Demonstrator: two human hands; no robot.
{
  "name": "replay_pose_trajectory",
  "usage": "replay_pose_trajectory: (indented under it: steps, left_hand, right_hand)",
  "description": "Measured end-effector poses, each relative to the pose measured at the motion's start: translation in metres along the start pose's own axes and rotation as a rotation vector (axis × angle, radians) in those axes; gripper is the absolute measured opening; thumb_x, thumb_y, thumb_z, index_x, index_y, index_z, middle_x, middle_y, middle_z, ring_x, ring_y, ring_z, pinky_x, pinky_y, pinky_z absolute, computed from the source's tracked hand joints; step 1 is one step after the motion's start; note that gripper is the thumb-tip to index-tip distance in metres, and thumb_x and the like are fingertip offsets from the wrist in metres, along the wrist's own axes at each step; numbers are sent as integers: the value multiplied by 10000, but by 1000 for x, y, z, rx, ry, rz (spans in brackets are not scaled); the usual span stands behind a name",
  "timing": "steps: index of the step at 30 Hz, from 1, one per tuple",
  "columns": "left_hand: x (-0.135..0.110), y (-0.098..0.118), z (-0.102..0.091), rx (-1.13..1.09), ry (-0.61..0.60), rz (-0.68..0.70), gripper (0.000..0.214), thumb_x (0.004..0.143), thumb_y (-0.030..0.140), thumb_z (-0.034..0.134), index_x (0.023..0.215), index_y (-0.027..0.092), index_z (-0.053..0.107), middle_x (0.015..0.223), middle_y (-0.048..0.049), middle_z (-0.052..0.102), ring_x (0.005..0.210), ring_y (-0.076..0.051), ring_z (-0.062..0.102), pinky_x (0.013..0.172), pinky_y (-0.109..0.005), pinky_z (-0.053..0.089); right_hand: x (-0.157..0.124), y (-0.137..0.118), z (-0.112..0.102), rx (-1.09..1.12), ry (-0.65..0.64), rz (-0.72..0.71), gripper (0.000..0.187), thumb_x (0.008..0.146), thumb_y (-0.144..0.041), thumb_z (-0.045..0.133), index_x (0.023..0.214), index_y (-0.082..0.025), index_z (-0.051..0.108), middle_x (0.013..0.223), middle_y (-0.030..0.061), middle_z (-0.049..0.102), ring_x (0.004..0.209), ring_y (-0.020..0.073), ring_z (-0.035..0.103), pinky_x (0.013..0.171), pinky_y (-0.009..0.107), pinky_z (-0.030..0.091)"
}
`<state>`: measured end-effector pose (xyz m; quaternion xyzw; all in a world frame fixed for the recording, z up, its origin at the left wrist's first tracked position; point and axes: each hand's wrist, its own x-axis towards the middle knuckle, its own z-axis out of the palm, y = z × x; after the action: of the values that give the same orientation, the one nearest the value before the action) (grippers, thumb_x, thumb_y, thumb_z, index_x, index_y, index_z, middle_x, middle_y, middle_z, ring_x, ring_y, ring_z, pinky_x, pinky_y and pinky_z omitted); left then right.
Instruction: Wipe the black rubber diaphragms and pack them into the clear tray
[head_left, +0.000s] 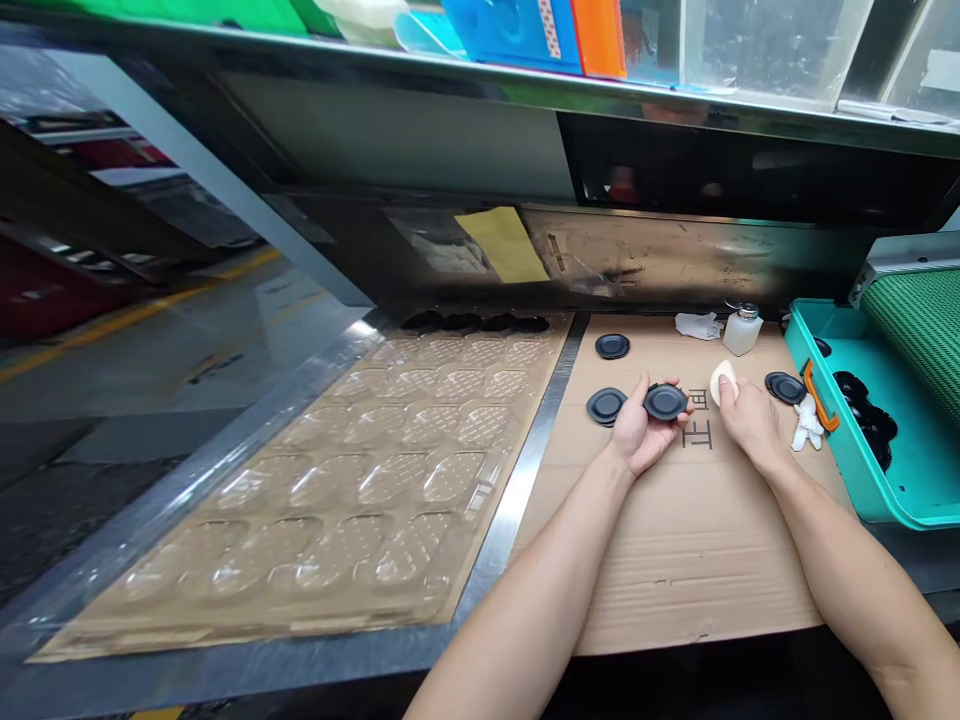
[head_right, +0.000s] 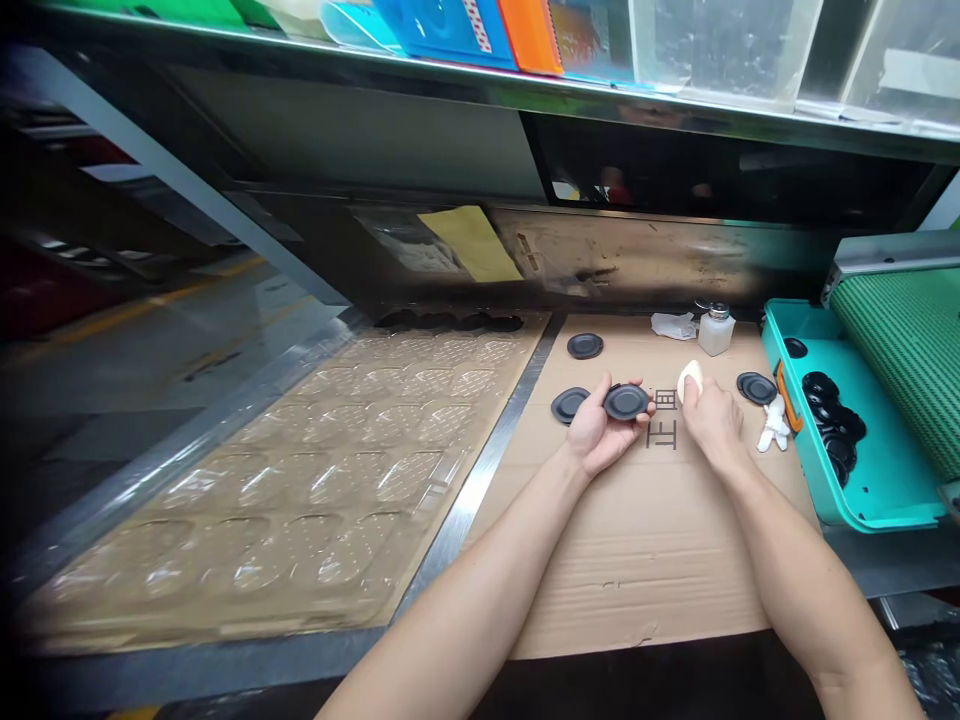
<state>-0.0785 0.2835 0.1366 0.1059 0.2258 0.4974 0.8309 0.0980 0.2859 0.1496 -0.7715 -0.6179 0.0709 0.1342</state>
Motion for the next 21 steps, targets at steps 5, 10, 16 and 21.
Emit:
replay_pose_trajectory:
  steps: [5, 10, 16, 21]
  left_hand:
    - [-10, 8, 2, -112, 63, -162, 677, 999, 656, 254, 916, 86, 611, 829, -154, 623, 616, -141, 592, 419, -178, 481]
    - [-11, 9, 1, -134, 74, -188, 762, 975, 709, 201, 984, 66, 609, 817, -145, 627, 582, -126, 592, 434, -173, 526]
    - [-13, 8, 5, -143, 59, -221, 799, 962, 732, 191, 1008, 54, 611, 808, -147, 637, 573, -132, 621, 434, -172, 535]
    - [-17, 8, 7, -122, 51, -203, 835, 959, 738, 164, 978, 41, 624, 790, -158, 655, 563, -135, 630, 438, -173, 534]
  right_hand:
    - [0, 8, -16, -95, 87, -131, 489, 1030, -489, 337, 1119, -181, 706, 1139, 172, 702, 1055, 304, 662, 856, 367, 478]
    - [-11, 46, -35, -220, 233, -13, 448, 1008, -381, 349, 1078, -126, 711, 1077, 223, 691, 1025, 358, 646, 794, 413, 485]
    - [-50, 71, -18, -418, 206, -30, 393, 1002, -338, 386, 1110, -119, 694, 1178, 263, 649, 1004, 378, 640, 764, 441, 485]
    - [-61, 69, -9, -185, 195, -194, 247, 966, -306, 482, 1042, -186, 684, 1011, 145, 709, 961, 298, 651, 793, 376, 479]
